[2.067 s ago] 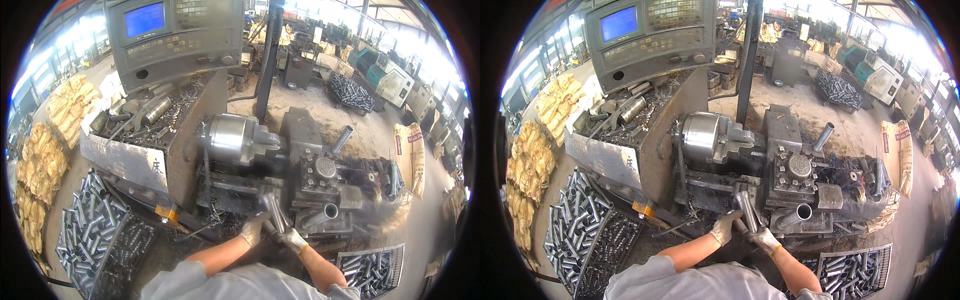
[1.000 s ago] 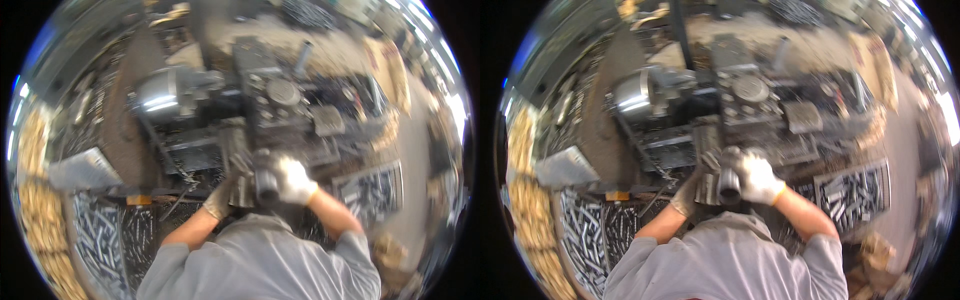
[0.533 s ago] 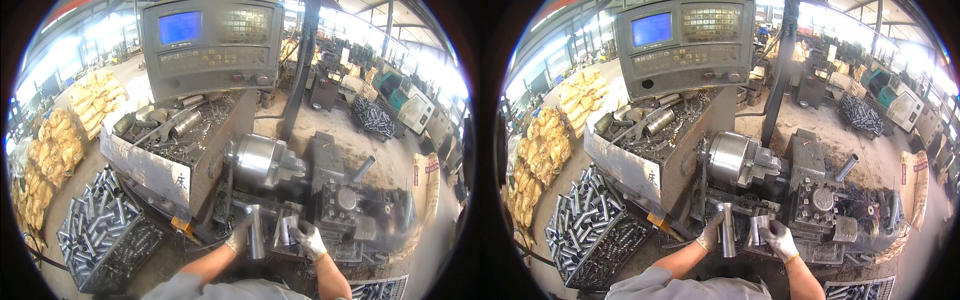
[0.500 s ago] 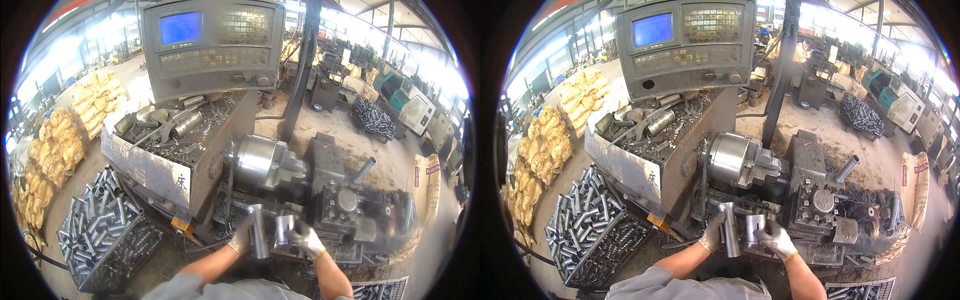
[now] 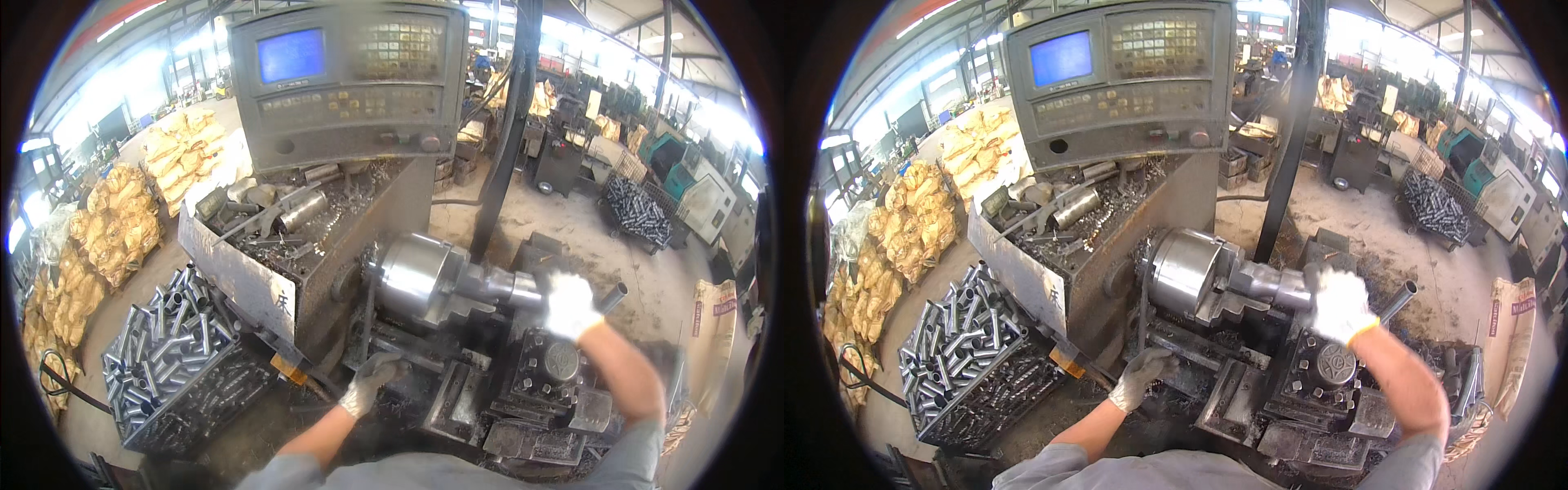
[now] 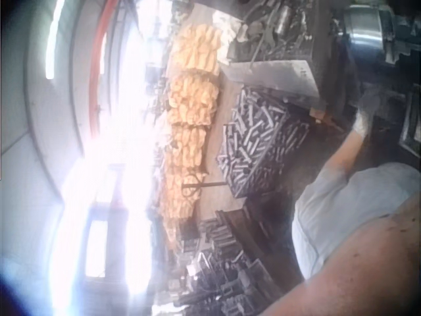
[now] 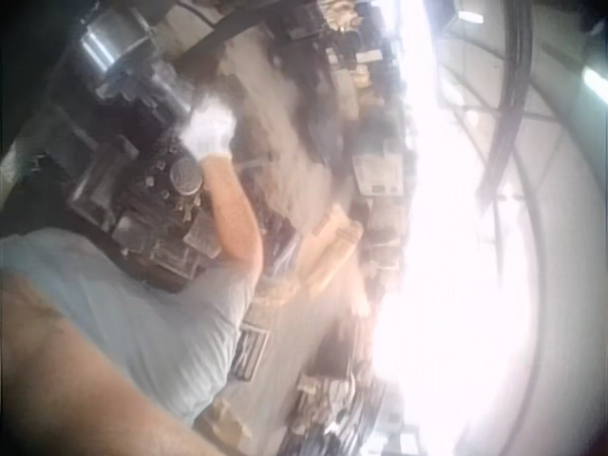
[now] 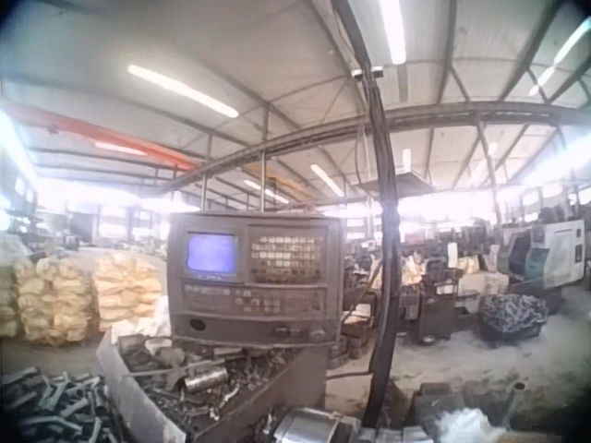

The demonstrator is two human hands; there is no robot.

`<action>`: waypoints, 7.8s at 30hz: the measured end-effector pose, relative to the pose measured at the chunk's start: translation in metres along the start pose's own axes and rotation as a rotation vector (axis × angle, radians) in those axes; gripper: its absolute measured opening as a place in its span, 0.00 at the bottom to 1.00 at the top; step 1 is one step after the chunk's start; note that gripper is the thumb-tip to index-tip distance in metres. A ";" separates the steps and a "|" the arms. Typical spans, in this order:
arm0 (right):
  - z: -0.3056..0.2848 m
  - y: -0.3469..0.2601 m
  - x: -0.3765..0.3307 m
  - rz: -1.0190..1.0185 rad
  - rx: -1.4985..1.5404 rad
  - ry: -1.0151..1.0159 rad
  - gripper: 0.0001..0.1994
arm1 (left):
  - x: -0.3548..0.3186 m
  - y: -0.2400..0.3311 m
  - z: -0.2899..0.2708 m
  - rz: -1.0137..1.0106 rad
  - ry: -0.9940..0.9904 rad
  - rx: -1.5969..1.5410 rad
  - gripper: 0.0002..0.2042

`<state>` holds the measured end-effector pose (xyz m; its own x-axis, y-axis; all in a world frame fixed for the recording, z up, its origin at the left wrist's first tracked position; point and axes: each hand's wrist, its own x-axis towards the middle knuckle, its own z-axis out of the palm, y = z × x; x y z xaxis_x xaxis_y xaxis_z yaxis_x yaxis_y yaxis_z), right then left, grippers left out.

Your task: The person repeatedly picks up cylindrical metal parts from a nearby bin and loads them into a metal turning machine. After each cycle, the person removes the processed parts and places them into a collection bin. The task is performed continuously in a repetitive loop.

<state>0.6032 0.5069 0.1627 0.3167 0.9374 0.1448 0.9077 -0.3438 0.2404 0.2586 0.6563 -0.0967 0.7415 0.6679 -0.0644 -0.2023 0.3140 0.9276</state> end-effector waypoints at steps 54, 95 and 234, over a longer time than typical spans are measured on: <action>0.138 -0.135 -0.238 0.258 1.356 -0.256 0.20 | 0.236 0.268 0.088 0.669 0.640 1.618 0.39; -0.020 -0.868 -0.507 -2.292 0.329 -0.828 0.25 | -0.955 -0.344 0.401 1.711 3.063 -1.159 0.14; -0.342 -0.888 -0.831 -3.220 0.904 -0.479 0.39 | -1.115 -0.150 0.115 0.922 1.835 -0.487 0.22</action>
<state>-0.5603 0.0139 0.1572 -0.2751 -0.8598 0.4301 -0.8850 0.0517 -0.4627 -0.4645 -0.2130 -0.1215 -0.9104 0.3390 -0.2371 -0.3895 -0.5095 0.7672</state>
